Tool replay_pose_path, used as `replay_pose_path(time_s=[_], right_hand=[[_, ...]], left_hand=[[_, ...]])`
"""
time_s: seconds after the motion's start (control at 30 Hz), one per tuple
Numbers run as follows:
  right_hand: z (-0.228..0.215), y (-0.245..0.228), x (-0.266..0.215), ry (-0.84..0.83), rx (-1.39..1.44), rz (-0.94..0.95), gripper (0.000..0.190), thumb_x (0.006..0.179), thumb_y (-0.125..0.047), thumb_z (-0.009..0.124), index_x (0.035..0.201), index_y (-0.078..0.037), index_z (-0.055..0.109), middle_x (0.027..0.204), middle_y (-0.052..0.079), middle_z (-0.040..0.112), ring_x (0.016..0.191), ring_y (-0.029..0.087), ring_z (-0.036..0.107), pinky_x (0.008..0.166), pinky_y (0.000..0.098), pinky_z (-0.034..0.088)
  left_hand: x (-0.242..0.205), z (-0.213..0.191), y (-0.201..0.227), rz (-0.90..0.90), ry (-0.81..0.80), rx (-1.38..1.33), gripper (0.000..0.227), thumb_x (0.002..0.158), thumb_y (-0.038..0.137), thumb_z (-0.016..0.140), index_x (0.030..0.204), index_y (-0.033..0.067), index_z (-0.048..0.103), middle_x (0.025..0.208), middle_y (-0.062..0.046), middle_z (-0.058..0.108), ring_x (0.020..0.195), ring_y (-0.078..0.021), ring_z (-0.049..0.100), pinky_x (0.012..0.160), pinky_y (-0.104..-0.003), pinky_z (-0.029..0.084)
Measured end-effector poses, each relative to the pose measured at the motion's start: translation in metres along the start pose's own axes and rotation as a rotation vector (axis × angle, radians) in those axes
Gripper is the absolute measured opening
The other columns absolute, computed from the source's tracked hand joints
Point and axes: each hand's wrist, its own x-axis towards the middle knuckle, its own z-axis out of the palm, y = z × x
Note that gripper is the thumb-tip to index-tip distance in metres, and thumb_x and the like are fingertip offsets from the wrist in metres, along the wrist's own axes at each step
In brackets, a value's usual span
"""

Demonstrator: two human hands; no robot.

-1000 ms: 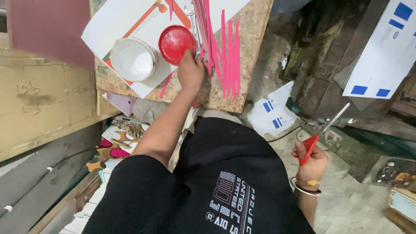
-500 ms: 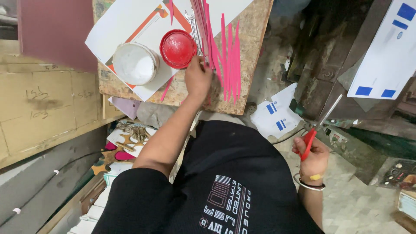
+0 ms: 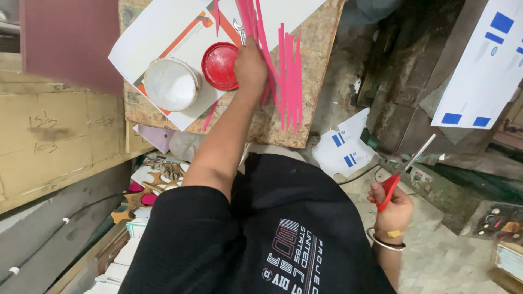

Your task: Cutting thin pink strips of paper with scissors and handling printed paper sheets near a printing or binding machine.

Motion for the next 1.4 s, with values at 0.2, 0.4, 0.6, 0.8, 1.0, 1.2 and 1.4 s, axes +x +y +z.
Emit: replay_pose_path(time_s=[0.2, 0.4, 0.6, 0.8, 1.0, 1.2, 1.4], right_hand=[[-0.004, 0.004, -0.007, -0.051, 0.042, 0.031, 0.015, 0.1, -0.009, 0.074, 0.098, 0.005, 0.069, 0.083, 0.007, 0.067, 0.071, 0.012, 0.061, 0.068, 0.0249, 0.05], [-0.005, 0.002, -0.003, -0.02, -0.008, -0.009, 0.016, 0.098, -0.01, 0.075, 0.098, 0.004, 0.069, 0.085, 0.006, 0.068, 0.071, 0.012, 0.062, 0.068, 0.0249, 0.051], [-0.008, -0.003, -0.003, -0.028, -0.021, -0.028, 0.016, 0.098, -0.011, 0.074, 0.098, 0.004, 0.069, 0.086, 0.005, 0.069, 0.072, 0.011, 0.063, 0.068, 0.0248, 0.052], [-0.003, -0.005, 0.0, -0.042, -0.012, 0.012, 0.016, 0.098, -0.01, 0.076, 0.1, 0.005, 0.07, 0.085, 0.006, 0.067, 0.072, 0.011, 0.061, 0.068, 0.0251, 0.05], [-0.004, -0.014, -0.007, -0.033, -0.027, -0.026, 0.015, 0.098, -0.01, 0.076, 0.1, 0.004, 0.07, 0.085, 0.006, 0.068, 0.074, 0.011, 0.062, 0.07, 0.0249, 0.051], [-0.006, -0.001, -0.004, -0.005, -0.018, 0.011, 0.015, 0.098, -0.009, 0.075, 0.099, 0.005, 0.069, 0.084, 0.006, 0.068, 0.074, 0.011, 0.063, 0.069, 0.0249, 0.052], [-0.007, -0.003, -0.005, -0.02, -0.001, 0.005, 0.014, 0.098, -0.009, 0.075, 0.101, 0.004, 0.07, 0.086, 0.006, 0.069, 0.074, 0.011, 0.063, 0.069, 0.0246, 0.051]], left_hand=[[0.003, -0.014, -0.016, -0.033, 0.025, 0.003, 0.018, 0.09, 0.01, 0.056, 0.107, 0.0039, 0.054, 0.098, -0.023, 0.068, 0.091, -0.0457, 0.068, 0.076, -0.056, 0.053], [0.003, -0.023, -0.02, -0.073, 0.045, -0.044, 0.018, 0.087, 0.001, 0.056, 0.105, 0.0026, 0.055, 0.093, -0.022, 0.07, 0.089, -0.0449, 0.069, 0.076, -0.056, 0.052], [-0.011, -0.03, -0.004, 0.065, 0.228, -0.053, 0.033, 0.079, -0.002, 0.062, 0.111, 0.001, 0.056, 0.097, -0.025, 0.068, 0.087, -0.0461, 0.068, 0.073, -0.055, 0.052], [-0.03, 0.019, 0.013, -0.02, -0.074, -0.353, 0.036, 0.085, 0.016, 0.074, 0.115, 0.0048, 0.057, 0.091, -0.019, 0.072, 0.086, -0.0374, 0.074, 0.079, -0.048, 0.057], [-0.018, 0.031, 0.011, -0.056, 0.039, -0.046, 0.029, 0.086, 0.014, 0.066, 0.109, 0.0037, 0.051, 0.094, -0.024, 0.069, 0.085, -0.0446, 0.069, 0.073, -0.056, 0.052], [-0.005, 0.029, 0.007, -0.175, -0.013, -0.036, 0.019, 0.095, 0.008, 0.052, 0.114, 0.0056, 0.051, 0.096, -0.023, 0.073, 0.094, -0.0457, 0.07, 0.083, -0.057, 0.053], [0.0, 0.019, 0.0, -0.28, 0.037, -0.124, 0.022, 0.073, 0.016, 0.071, 0.093, 0.008, 0.064, 0.089, -0.019, 0.073, 0.086, -0.039, 0.071, 0.075, -0.049, 0.054]])
